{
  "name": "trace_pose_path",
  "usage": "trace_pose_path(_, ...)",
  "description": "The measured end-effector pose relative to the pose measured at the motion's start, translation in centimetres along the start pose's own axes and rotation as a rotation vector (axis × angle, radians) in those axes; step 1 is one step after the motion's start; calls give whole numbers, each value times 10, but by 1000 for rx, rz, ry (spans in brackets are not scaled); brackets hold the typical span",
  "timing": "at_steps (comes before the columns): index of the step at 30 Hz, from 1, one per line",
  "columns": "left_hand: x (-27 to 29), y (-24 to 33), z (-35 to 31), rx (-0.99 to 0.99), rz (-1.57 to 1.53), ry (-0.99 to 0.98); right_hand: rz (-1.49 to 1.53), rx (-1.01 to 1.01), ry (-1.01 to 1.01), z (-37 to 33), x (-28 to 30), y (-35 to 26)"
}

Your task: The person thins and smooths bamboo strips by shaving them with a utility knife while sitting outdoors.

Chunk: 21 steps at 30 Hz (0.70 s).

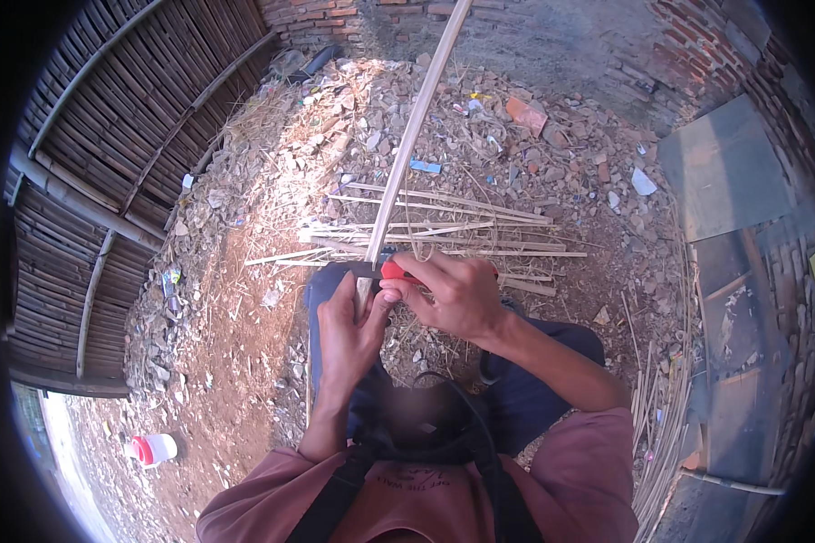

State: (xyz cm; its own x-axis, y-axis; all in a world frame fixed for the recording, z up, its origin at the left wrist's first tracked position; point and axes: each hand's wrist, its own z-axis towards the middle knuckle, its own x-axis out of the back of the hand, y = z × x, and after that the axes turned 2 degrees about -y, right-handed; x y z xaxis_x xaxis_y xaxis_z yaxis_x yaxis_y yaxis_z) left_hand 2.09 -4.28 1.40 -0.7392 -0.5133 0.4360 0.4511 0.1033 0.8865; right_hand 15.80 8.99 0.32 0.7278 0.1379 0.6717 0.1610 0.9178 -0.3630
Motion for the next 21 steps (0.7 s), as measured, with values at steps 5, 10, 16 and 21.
trace_pose_path(5, -3, 2, 0, -61, 8, 42, 17, 4, 50, 8, 3, 1)
trace_pose_path(10, -4, 2, -15, 32, -21, -10, 69, -158, 167, 28, 27, 27)
trace_pose_path(16, -4, -8, -23, 30, -58, -30, 135, -187, 86, 26, 34, 39)
trace_pose_path(21, 4, 3, -17, -19, -18, -101, 175, 7, 136, 15, 21, 38)
